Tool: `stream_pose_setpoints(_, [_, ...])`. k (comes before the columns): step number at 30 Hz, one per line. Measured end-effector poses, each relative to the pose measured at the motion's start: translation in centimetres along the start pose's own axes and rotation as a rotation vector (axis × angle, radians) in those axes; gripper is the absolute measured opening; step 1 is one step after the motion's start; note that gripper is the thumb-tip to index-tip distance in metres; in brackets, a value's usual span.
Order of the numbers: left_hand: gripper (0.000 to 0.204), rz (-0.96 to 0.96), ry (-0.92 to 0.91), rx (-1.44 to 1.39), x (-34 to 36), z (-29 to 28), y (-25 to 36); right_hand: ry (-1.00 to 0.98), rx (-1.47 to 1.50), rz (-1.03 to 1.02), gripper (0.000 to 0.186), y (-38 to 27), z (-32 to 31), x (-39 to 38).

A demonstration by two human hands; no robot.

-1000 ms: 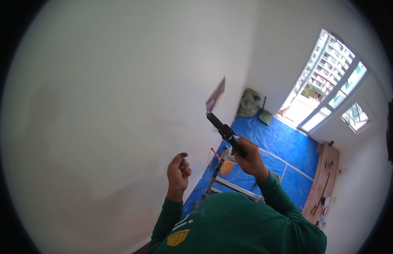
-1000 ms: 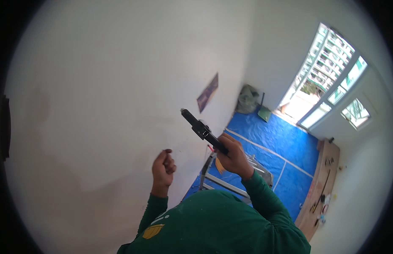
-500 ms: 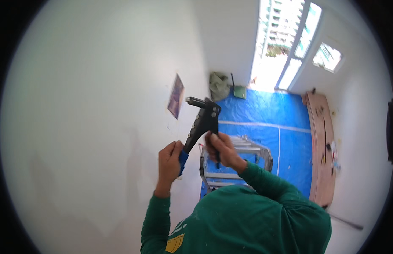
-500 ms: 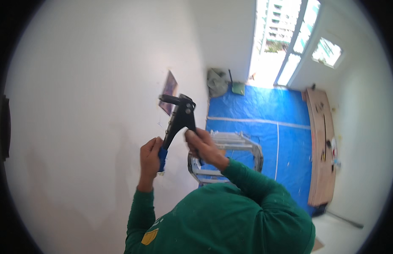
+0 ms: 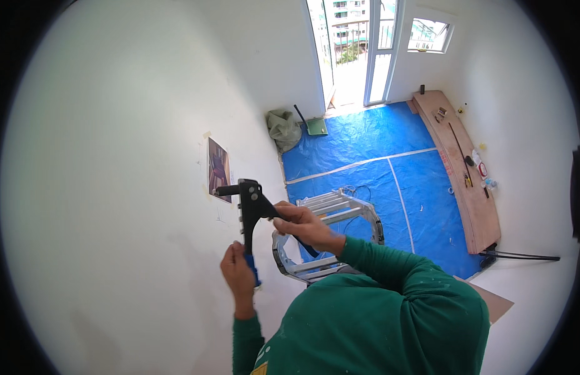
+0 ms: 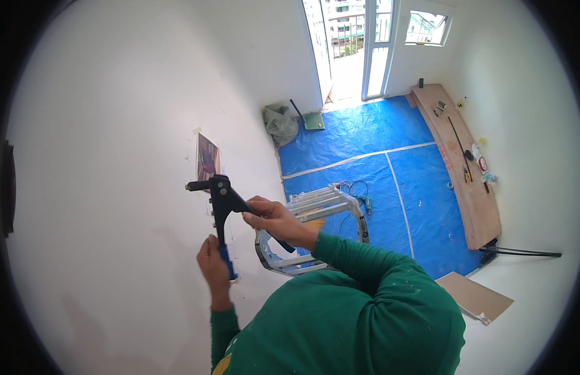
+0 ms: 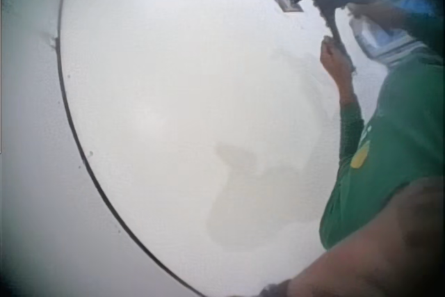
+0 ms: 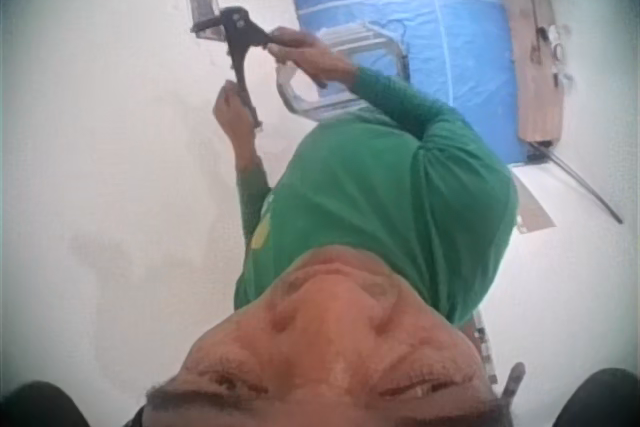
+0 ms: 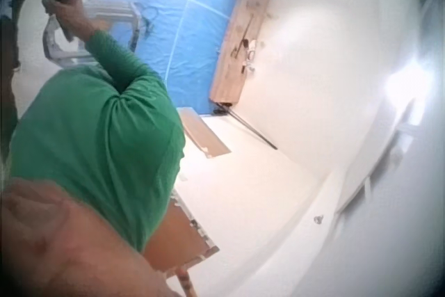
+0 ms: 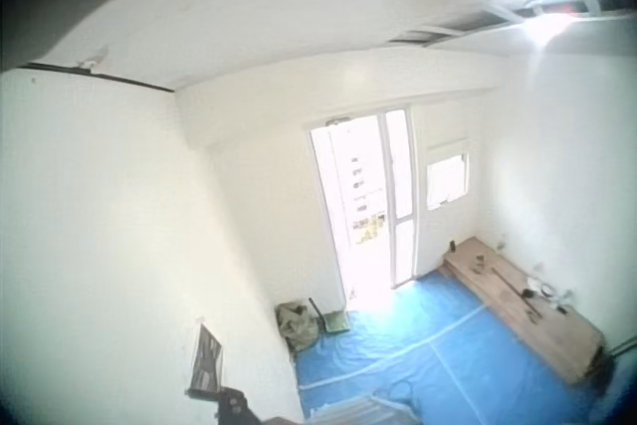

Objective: The person drills pilot holes along a wall-ceiling junction, then uses a manual staple gun to fasten a black trim strip to the wall. They climb a ladder to reach the work area and handle staples and tools on a nearby board.

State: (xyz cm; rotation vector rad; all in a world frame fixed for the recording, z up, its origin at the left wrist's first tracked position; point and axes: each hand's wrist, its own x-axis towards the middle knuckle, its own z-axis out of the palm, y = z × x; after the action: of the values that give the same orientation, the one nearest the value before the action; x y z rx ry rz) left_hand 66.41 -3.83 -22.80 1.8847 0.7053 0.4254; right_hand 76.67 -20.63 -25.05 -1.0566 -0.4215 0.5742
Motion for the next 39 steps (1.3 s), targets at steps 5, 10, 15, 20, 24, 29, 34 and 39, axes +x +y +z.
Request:
stream_pose_setpoints(5, [0.045, 0.108, -0.262, 0.169, 0.6, -4.5, -1.2, -0.463, 0.484, 0.335, 0.070, 1.9, -1.2, -2.4])
stream_pose_setpoints(10, [0.042, -0.019, -0.167, 0.185, -2.2, -3.0, -1.0, -0.468, 0.727, 0.413, 0.076, 2.2, -1.1, -2.9])
stream_pose_setpoints(15, [0.040, 0.120, -0.132, 0.186, -4.2, -2.1, 0.1, -0.712, 0.818, 0.448, 0.083, 0.8, -2.2, -1.9])
stream_pose_setpoints(20, [0.040, -0.269, -0.110, -0.330, -2.5, -3.8, -1.3, -0.655, 0.710, 0.432, 0.077, 0.2, -0.8, -1.1])
stream_pose_setpoints(24, [0.040, -0.517, -0.060, -1.076, -0.5, -6.1, -2.3, -0.624, 0.740, 0.462, 0.080, 0.3, 0.6, -1.1])
stream_pose_setpoints(29, [0.041, -0.445, 0.034, -1.193, 0.4, -6.4, -0.8, -0.633, 0.494, 0.523, 0.080, 1.0, 1.2, -1.4])
stream_pose_setpoints(34, [0.043, -0.311, 0.057, -1.149, 1.7, -6.0, 1.3, -0.733, 0.364, 0.548, 0.083, 1.7, 1.7, -1.6])
stream_pose_setpoints(39, [0.039, -0.329, 0.023, -1.156, 2.7, -5.4, 2.6, -0.769, 0.328, 0.467, 0.084, 1.4, 1.8, -1.2])
